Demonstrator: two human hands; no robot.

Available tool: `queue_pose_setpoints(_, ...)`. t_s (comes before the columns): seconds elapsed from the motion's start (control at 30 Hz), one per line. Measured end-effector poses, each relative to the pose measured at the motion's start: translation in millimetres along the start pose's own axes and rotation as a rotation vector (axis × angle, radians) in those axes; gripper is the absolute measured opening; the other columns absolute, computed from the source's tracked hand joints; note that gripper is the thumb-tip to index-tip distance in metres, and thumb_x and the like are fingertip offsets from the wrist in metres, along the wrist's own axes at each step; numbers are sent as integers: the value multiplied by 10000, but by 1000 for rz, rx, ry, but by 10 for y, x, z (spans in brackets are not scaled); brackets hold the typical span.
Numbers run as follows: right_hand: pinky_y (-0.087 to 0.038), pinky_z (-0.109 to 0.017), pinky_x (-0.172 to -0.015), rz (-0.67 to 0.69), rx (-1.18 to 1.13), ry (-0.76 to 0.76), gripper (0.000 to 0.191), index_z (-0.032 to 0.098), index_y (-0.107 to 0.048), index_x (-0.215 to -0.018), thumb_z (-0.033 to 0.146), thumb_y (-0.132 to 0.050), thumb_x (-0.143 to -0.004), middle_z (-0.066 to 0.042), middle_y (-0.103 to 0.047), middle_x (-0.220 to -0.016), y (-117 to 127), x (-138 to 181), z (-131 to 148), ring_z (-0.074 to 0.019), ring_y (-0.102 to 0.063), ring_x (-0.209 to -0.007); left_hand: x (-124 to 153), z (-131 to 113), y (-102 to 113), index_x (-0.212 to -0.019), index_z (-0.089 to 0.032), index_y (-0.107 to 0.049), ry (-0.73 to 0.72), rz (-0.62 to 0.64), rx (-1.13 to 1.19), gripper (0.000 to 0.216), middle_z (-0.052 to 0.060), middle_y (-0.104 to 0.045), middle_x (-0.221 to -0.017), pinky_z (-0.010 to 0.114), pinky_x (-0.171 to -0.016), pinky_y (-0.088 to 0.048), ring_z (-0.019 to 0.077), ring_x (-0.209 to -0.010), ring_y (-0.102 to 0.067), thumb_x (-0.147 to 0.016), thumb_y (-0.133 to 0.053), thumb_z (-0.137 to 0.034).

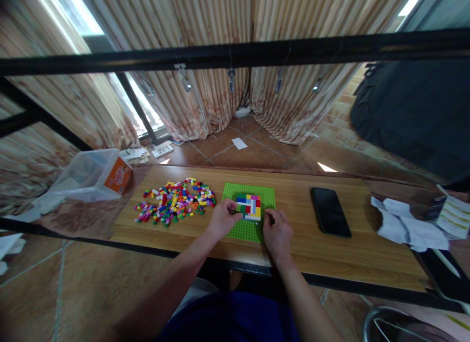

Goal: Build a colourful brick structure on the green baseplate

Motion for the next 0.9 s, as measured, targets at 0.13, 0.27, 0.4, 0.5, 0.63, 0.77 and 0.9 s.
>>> queue_pose_setpoints(0.13,-470,-307,-700,5,-1,-1,258,164,-689,-894,312,-478,-871,-84,-681,-867,-6,0,-4,-187,-614,-752,-10,68,71,-861,-160,-610,-38,38,141,173,-4,-626,-782,237,-665,-453,123,-698,-577,-707,-679,-121)
queue_pose_setpoints(0.27,-475,-311,-706,1,1,1,262,169,-687,-899,319,-473,-874,-82,-680,-868,-13,7,-14,-190,-616,-755,62,191,304,-888,-160,-636,-74,-43,222,124,18,-659,-819,247,-725,-476,132,-755,-611,-784,-578,-127)
queue_pose_setpoints(0.4,-476,-312,-702,-3,2,13,268,167,-686,-891,337,-479,-876,-85,-682,-864,-12,11,-24,-194,-621,-762,255,366,595,-872,-169,-654,-92,-65,209,113,23,-680,-827,262,-737,-484,147,-770,-623,-807,-562,-176)
queue_pose_setpoints(0.5,-478,-312,-703,-9,2,27,271,166,-685,-886,341,-479,-877,-88,-686,-866,-2,12,-27,-195,-625,-767,418,497,782,-868,-176,-661,-73,-85,169,113,17,-685,-825,266,-728,-492,154,-762,-629,-805,-571,-202)
queue_pose_setpoints(0.63,-482,-310,-698,-9,10,33,274,166,-687,-898,348,-484,-871,-89,-687,-868,7,13,-41,-192,-625,-753,551,620,949,-855,-183,-658,-45,-141,116,103,18,-694,-833,269,-731,-505,159,-763,-640,-798,-576,-205)
queue_pose_setpoints(0.77,-474,-306,-665,4,50,18,284,163,-688,-893,363,-489,-863,-89,-687,-856,7,18,-60,-194,-622,-722,566,675,1022,-871,-189,-653,-37,-194,56,108,22,-704,-862,281,-769,-518,162,-794,-655,-798,-573,-182)
queue_pose_setpoints(0.9,-474,-308,-667,2,59,11,302,163,-692,-900,380,-486,-864,-97,-697,-884,13,26,-72,-197,-628,-725,540,699,1042,-878,-185,-640,-43,-247,-21,112,25,-700,-870,293,-787,-532,159,-804,-662,-806,-565,-142)
Point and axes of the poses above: each hand's wrist, its own x-axis away from the middle knuckle, its own y-axis out of the back of the hand, z = x × y, the point moved 1 cm from there along -x, towards the middle knuckle
